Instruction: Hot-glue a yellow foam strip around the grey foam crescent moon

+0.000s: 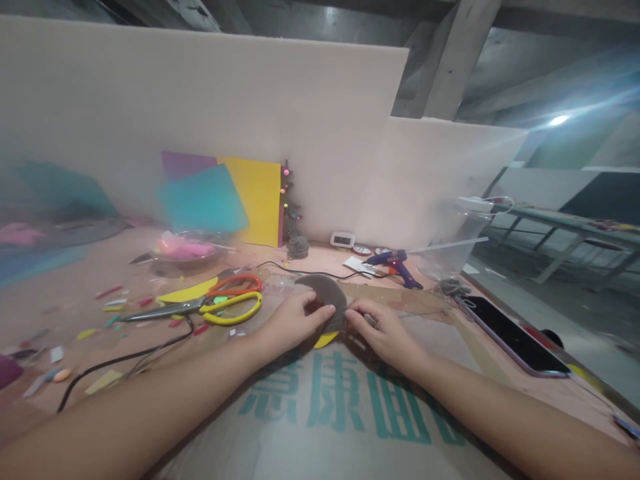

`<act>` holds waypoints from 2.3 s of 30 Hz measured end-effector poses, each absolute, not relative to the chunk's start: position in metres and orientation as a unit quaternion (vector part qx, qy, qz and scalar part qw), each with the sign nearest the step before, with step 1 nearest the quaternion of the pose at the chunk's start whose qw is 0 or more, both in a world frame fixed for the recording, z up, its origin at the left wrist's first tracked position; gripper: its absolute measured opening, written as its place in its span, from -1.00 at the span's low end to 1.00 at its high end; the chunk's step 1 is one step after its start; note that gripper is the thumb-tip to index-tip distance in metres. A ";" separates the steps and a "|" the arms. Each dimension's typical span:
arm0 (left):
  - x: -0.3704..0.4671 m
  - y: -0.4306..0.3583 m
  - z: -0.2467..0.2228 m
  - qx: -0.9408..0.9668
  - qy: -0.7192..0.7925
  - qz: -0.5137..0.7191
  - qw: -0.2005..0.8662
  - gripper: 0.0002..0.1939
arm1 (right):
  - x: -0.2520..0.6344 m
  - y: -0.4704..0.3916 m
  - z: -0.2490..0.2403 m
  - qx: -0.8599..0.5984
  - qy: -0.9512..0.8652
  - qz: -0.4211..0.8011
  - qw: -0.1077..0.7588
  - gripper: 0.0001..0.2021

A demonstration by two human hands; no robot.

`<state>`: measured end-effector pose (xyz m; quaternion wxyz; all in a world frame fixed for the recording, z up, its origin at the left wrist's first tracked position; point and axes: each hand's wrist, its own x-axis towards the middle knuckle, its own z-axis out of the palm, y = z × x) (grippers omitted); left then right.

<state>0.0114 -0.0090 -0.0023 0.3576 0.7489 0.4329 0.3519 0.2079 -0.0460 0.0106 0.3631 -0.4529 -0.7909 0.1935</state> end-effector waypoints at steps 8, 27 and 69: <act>0.008 -0.001 -0.005 0.725 0.444 0.393 0.349 -0.58 | 0.209 -0.043 0.009 -0.440 -0.806 0.181 0.351 -0.83; 0.010 -0.011 0.001 0.781 0.437 0.339 0.291 -0.59 | 0.209 -0.045 0.011 -0.451 -0.799 0.171 0.359 -0.77; 0.009 -0.003 -0.009 0.733 0.384 0.366 0.426 -0.61 | 0.210 -0.045 0.008 -0.433 -0.807 0.173 0.362 -0.81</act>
